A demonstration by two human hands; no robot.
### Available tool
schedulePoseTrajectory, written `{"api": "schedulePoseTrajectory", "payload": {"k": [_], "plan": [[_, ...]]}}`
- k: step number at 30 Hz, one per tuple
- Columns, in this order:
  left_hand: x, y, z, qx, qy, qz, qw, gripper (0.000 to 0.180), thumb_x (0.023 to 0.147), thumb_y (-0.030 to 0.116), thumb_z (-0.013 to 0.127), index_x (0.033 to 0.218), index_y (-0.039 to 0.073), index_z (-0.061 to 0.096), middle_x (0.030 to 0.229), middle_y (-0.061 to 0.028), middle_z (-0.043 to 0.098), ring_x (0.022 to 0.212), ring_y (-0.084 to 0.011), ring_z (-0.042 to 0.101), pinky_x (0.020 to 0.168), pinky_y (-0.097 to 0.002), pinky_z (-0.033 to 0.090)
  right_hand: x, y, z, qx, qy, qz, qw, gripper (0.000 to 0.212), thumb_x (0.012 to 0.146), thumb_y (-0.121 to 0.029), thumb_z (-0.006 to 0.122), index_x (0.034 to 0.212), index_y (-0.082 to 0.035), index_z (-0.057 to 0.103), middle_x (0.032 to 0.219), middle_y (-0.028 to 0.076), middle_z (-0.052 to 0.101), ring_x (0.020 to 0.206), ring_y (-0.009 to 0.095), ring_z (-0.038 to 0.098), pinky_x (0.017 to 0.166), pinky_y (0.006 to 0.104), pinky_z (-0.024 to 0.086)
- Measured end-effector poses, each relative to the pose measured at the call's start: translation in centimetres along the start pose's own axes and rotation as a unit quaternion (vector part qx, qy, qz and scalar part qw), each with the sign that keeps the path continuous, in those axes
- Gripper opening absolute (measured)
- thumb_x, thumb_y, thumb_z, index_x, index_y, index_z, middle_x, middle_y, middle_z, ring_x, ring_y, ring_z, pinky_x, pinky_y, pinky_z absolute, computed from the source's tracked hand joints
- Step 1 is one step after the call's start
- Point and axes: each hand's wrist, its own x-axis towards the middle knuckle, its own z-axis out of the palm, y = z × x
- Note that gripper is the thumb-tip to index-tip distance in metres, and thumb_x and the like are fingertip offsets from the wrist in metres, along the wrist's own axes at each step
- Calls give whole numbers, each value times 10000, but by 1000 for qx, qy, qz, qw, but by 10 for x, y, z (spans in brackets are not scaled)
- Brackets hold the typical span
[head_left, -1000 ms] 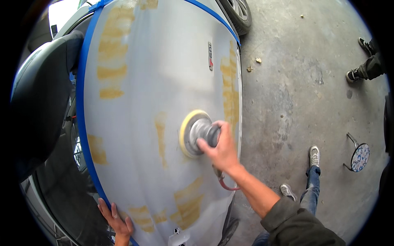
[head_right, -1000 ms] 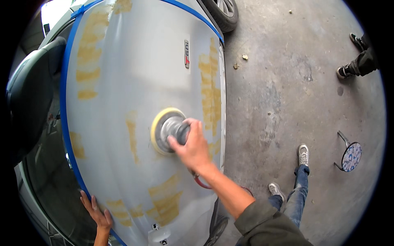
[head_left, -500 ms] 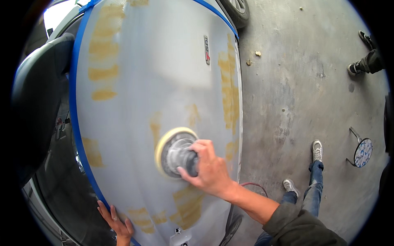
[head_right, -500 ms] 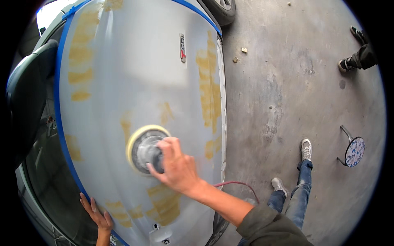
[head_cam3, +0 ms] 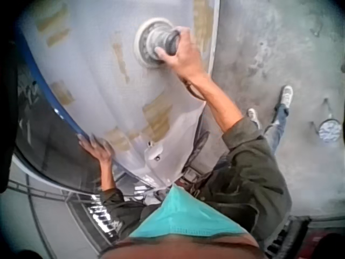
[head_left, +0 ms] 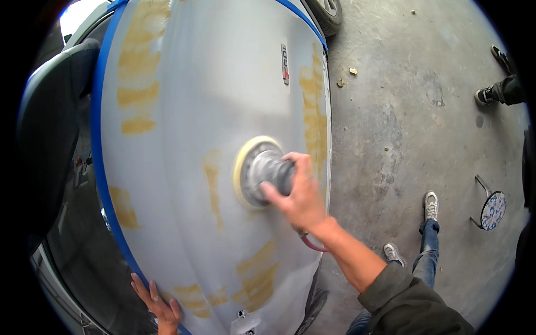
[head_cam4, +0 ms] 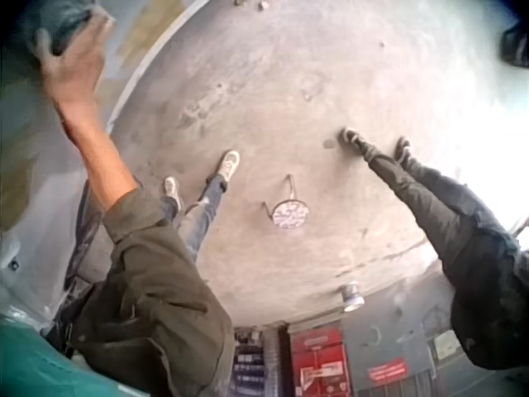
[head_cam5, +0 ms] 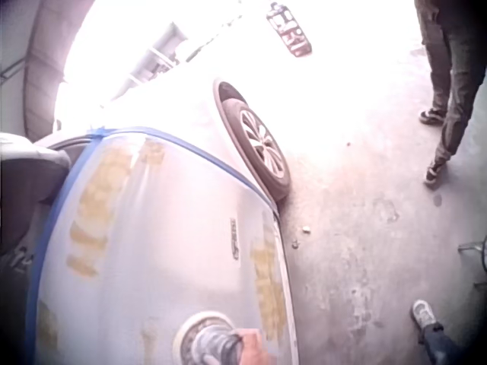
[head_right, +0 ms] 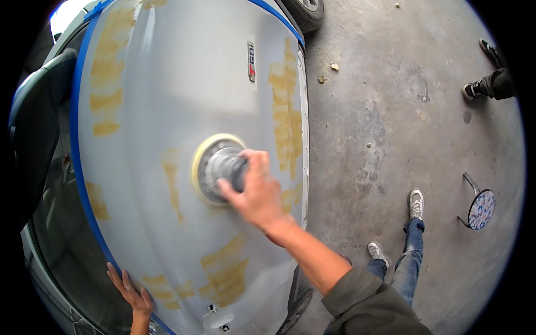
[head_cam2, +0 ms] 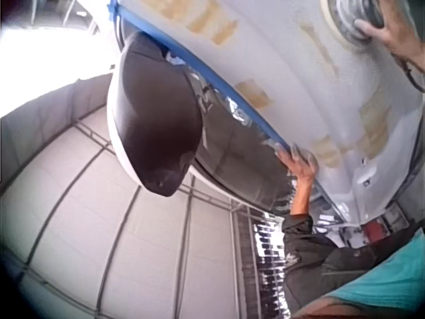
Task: The person uses a rotary polisher to buff the exterior paint of a white car. They work on the rear quarter panel, the hood, and the front door, moving the tool in circular motions over taped-off areas.
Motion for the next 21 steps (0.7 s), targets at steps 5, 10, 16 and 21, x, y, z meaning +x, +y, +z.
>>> {"api": "schedulePoseTrajectory", "payload": {"k": [5,10,16,21], "plan": [[4,-1,1,5,3,3,1000,670,1033,411,392,1591,47,320,1615,-386,231,1495,-559,254,1214,-652,154,-28,6,7,6,8,-92,996,597,847,-315,790,1280,-86,450,1194,151,530,911,353,663,651,454,568],[4,0,4,-6,2,5,1000,669,1036,417,389,1592,50,321,1630,-371,217,1506,-546,241,1221,-644,143,8,-47,6,10,-25,-95,995,612,839,-306,791,1282,-63,446,1147,155,533,849,335,655,656,460,549],[2,1,1,-12,0,-12,1000,697,1011,435,428,1609,92,317,1635,-362,216,1510,-542,237,1218,-649,138,39,11,5,43,52,-35,997,596,839,-319,790,1271,-60,471,1125,169,532,765,326,642,636,449,540],[3,1,4,-23,0,-10,1000,698,1011,435,428,1607,88,319,1634,-364,214,1512,-537,238,1219,-647,137,-70,-25,24,7,-15,-134,991,612,842,-339,805,1274,-54,479,1112,166,522,823,314,629,683,446,547]]}}
